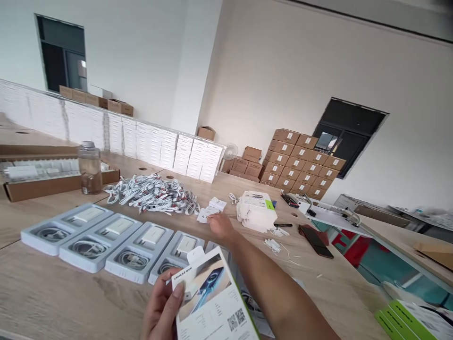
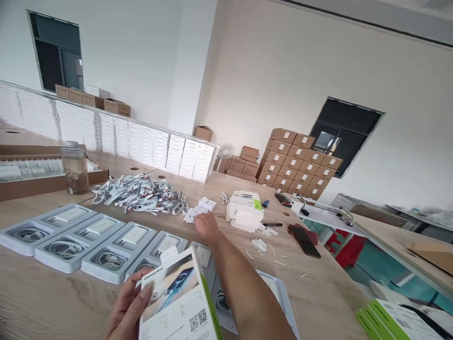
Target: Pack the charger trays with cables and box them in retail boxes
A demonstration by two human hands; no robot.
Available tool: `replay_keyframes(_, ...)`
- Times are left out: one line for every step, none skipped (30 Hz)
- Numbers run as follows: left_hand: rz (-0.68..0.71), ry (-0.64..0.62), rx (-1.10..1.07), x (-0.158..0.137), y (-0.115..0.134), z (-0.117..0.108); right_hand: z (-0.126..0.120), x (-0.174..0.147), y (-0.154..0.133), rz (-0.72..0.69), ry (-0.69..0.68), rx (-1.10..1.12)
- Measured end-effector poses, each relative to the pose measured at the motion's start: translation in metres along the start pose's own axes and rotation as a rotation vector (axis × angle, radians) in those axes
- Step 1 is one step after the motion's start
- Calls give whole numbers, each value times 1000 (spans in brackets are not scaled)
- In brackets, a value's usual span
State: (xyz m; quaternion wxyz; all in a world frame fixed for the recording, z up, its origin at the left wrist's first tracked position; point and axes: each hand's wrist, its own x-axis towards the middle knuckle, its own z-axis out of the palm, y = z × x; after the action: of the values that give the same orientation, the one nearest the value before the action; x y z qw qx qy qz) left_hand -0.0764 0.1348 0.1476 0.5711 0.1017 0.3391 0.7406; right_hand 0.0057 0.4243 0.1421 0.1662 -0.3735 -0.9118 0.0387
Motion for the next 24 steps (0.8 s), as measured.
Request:
replay_keyframes(-6,-7,-23,1,0,-1,4,2,2,9,6,2)
replay_keyframes(-14,-15,-43,3,-1,-2,7,4,5,22,23,9)
replay_keyframes(-21,-26,-55,5,-2,-3,7,4,8,37,52,23)
replay_keyframes(-25,-42,-59,7,-3,-5,6,3,10,53,93,42)
replay_keyframes(-23,-65,-56,9,-4,-7,3,1,12,70,144,68)
replay_keyframes(-19,-89,-46,11,-5,-8,-2,-3,15,90,203,99)
replay_keyframes(-17,-112,-25,12,-6,-10,-8,-8,18,113,269,135)
replay_keyframes(-2,-126,9,14,-7,-11,-16,-16,21,140,338,177)
replay_keyframes(26,-131,58,15,-8,-12,-24,-25,24,171,406,223)
replay_keyframes(62,-128,121,17,-9,-13,-33,-37,29,202,470,272)
replay_keyframes(100,-121,190,18,-10,-15,-42,-51,33,232,527,322)
replay_keyframes(130,-118,254,20,-11,-16,-51,-67,38,259,573,372)
replay_keyframes(147,-118,305,21,-11,-18,-61,-86,42,283,610,418)
replay_keyframes(148,-122,338,23,-12,-19,-70,-105,45,305,641,459)
replay_keyframes(132,-128,354,25,-12,-21,-78,-127,47,326,666,492)
replay_keyframes(112,-135,361,26,-13,-23,-87,-149,47,348,691,514)
replay_keyframes(91,-145,362,28,-13,-25,-95,-171,46,372,720,535)
replay_keyframes(75,-152,363,29,-12,-26,-102,-194,42,398,756,559)
replay_keyframes(59,-159,364,30,-12,-27,-109,-215,37,421,794,588)
replay_keyframes(44,-165,362,30,-11,-27,-115,-236,30,434,828,617)
replay_keyframes(29,-168,356,30,-10,-27,-121,-254,22,427,859,643)
replay_keyframes(9,-163,348,30,-10,-26,-125,-270,14,393,874,654)
replay_keyframes(-10,-145,340,29,-10,-23,-129,-284,5,332,873,641)
replay_keyframes(-37,-120,333,28,-10,-20,-131,-295,-3,252,855,599)
